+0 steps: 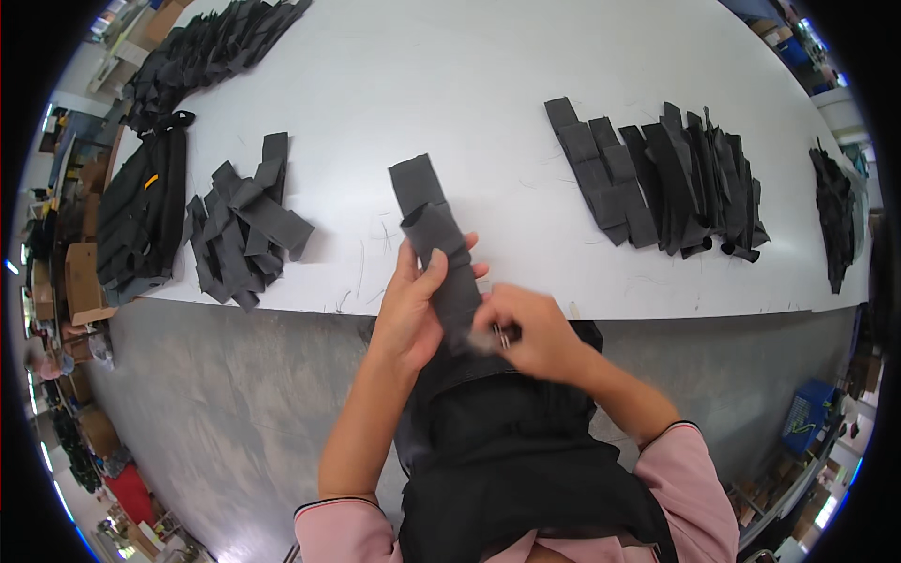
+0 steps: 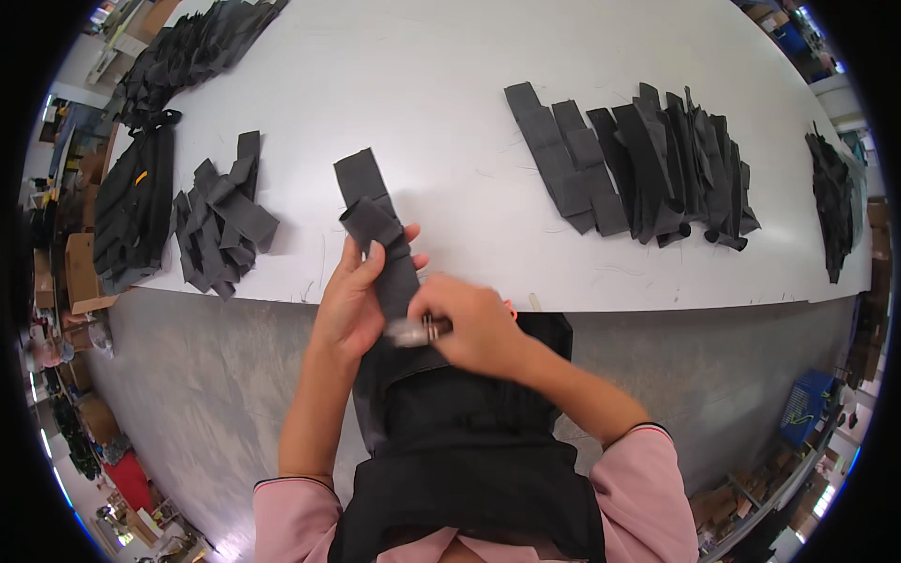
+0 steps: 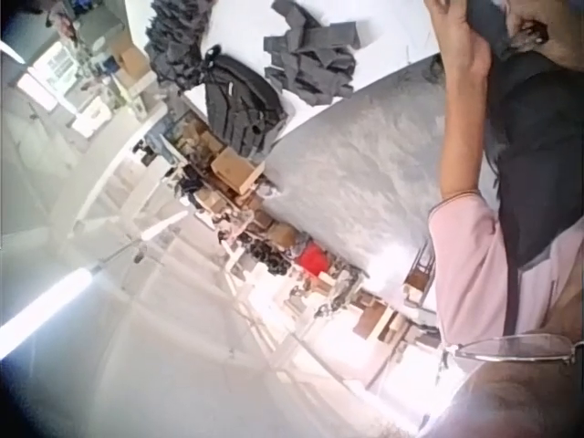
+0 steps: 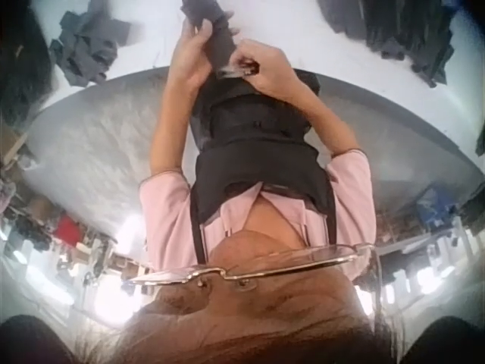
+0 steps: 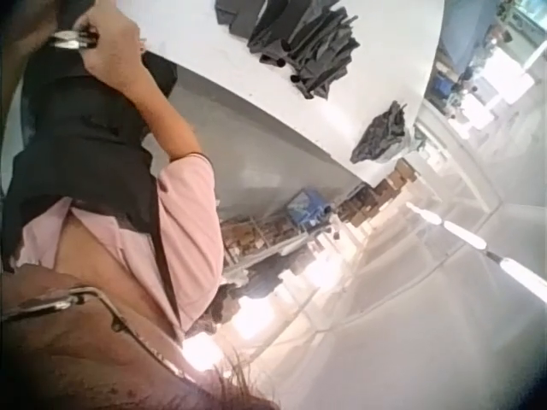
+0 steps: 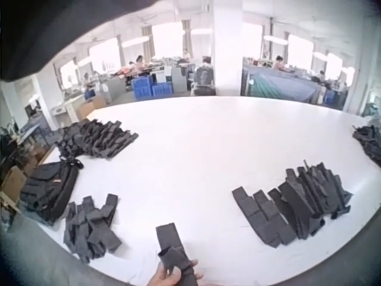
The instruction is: The recorder is inspecting and trimming small fabric pieces, likely for garment manufacturing.
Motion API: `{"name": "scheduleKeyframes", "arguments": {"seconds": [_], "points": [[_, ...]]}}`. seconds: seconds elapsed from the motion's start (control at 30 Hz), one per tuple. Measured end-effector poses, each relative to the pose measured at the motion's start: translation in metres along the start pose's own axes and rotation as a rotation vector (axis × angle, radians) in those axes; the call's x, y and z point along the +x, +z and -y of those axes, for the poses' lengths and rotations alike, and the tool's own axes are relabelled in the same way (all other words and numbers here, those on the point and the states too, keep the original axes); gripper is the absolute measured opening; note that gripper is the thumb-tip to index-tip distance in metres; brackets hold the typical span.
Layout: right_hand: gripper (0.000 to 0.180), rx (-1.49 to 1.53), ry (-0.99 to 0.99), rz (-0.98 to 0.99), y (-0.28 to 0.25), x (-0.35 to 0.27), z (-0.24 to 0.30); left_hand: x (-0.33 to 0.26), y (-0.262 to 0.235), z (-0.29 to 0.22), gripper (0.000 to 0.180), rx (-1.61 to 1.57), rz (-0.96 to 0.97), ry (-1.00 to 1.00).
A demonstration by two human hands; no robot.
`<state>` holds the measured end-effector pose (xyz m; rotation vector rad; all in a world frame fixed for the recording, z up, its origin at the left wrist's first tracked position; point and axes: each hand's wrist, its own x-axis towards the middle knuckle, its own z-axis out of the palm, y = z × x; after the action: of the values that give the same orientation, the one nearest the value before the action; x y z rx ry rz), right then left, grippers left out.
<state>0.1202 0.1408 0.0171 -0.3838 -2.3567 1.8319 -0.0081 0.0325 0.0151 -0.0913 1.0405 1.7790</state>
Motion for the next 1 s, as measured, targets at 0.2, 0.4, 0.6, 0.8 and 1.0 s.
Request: {"name": "scheduleKeyframes", "arguments": {"seconds": [0.2,0.4,0.6,0.8,1.0], "points": [[0.019,-0.566,-0.491,0.009,0.026,-0.019,-0.021,0.002,0.007,0.004,0.036,0.079,-0.097,0.096],[0.033,-0.258,-0.225,-0.046,0.005,-0.036,0.009,-0.005,0.002,-0.001,0.033,0.067,-0.155,0.155],[0.033,-0.434,-0.177,-0.309,-0.002,-0.03,-0.008,-0.007,0.006,0.004,0.031,0.052,-0.173,0.169],[0.032,-0.469,-0.262,-0.248,0.001,-0.025,-0.004,-0.008,0.007,0.006,0.031,0.055,-0.177,0.158],[0.029,-0.564,-0.285,-0.224,0.001,-0.021,0.003,-0.01,0.005,0.006,0.035,0.085,-0.163,0.128]]}}
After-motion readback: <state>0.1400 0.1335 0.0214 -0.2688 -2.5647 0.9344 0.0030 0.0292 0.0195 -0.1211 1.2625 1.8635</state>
